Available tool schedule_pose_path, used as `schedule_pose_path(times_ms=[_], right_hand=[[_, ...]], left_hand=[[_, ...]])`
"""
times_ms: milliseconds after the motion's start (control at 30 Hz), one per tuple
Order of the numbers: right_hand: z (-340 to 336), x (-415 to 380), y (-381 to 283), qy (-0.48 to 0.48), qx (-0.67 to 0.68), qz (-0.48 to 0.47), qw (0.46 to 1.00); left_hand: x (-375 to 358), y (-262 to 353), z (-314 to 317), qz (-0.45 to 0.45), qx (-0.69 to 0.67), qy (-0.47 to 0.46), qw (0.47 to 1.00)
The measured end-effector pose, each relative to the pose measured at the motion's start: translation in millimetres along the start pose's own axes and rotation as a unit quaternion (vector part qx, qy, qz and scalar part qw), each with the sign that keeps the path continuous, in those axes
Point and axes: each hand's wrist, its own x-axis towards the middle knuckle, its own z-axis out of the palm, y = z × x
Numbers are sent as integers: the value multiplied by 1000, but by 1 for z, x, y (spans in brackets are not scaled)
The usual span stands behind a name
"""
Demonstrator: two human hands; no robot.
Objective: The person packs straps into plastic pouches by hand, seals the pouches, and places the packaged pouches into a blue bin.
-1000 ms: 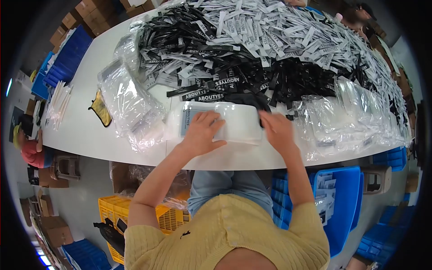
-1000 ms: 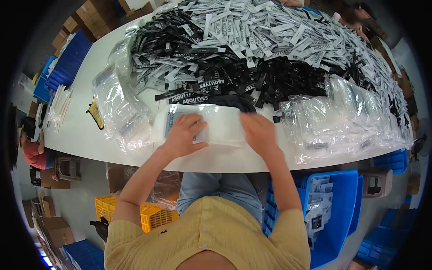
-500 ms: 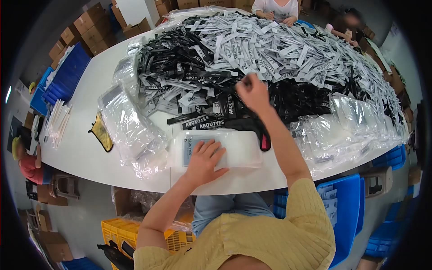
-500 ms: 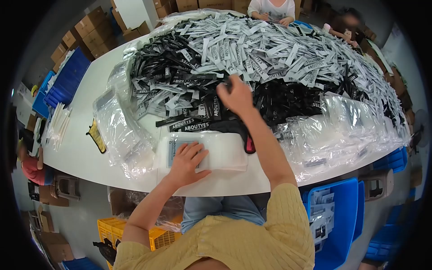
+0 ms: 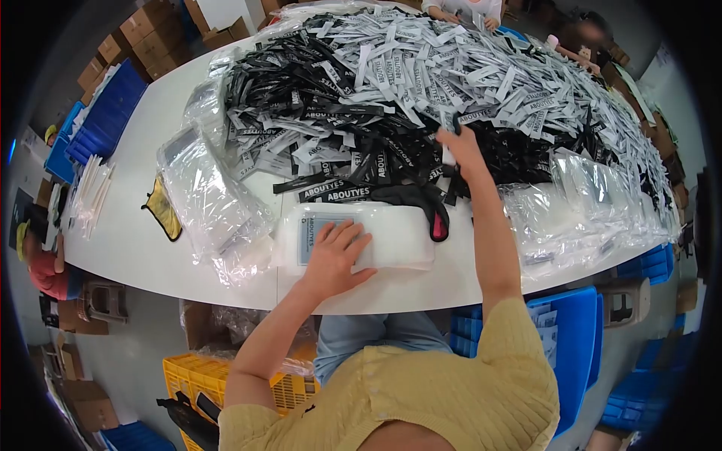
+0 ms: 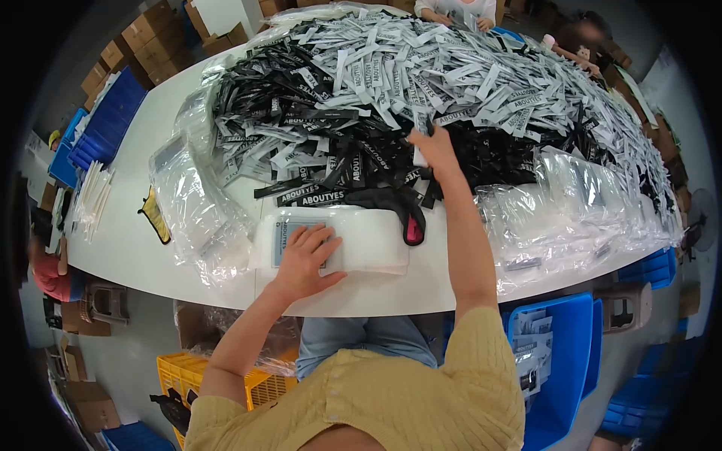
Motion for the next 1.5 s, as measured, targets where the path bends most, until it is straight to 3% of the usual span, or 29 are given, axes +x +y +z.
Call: schedule_pose_path(times_ms=[67, 133, 267, 367, 467, 500, 567, 700, 800, 900, 1000, 1033, 1100, 1133, 1167, 1200, 1267, 1333, 1400, 1433, 1500], right_hand=[[-2, -38, 3, -55, 29, 21, 998], [2, -66, 12, -14, 90, 29, 995], [-10, -114, 6, 12, 55, -26, 998], [-11, -144, 30, 67, 50, -113, 990], [-6, -159, 99, 76, 7, -138, 987], [-7, -168, 89, 88, -74, -211, 971], [-9, -174, 71, 42, -28, -183, 982], [9, -190, 51, -8, 50, -164, 985], [17, -202, -4, -101, 175, 116, 972], [21, -201, -7, -123, 198, 97, 968], [23, -198, -8, -113, 206, 96, 967], [24, -197, -7, -112, 202, 98, 968], [30, -203, -4, -113, 70, 32, 991], [33, -205, -2, -114, 4, 0, 994], [34, -204, 5, -133, -120, -181, 967], [37, -208, 2, -129, -112, -207, 963], [45, -214, -11, -118, -95, -264, 953], [41, -206, -1, -143, -36, -196, 969], [44, -202, 1, -136, -27, -130, 982], [48, -201, -3, -110, -77, -231, 964], [53, -201, -3, -64, -106, -350, 929]], left_hand=[[-2, 0, 0, 0, -10, -3, 1000], [-1, -4, -2, 2, -18, -5, 1000], [-5, -23, 4, -38, -162, 37, 985], [-4, -19, -10, -265, -322, -23, 909], [2, -21, -6, -214, -372, 52, 902], [3, -21, -7, -232, -350, 35, 907], [5, -20, -9, -269, -303, 6, 914], [22, 22, -17, -52, -91, 133, 986], [27, 34, -11, 129, 6, 150, 980], [32, 44, -10, 221, 53, 150, 962], [31, 48, -17, 192, 33, 113, 974], [30, 52, -13, 120, -34, 122, 985], [27, 60, -4, -24, -191, 106, 976], [26, 60, -1, -97, -278, 94, 951], [26, 57, -1, -166, -387, 47, 906], [26, 54, -1, -231, -488, 2, 842], [30, 51, -1, -239, -591, 28, 770], [33, 51, -11, -256, -655, 9, 711], [36, 55, -2, -179, -484, 83, 853], [38, 55, 1, -136, -385, 117, 905], [43, 48, -2, -90, -284, 117, 947]])
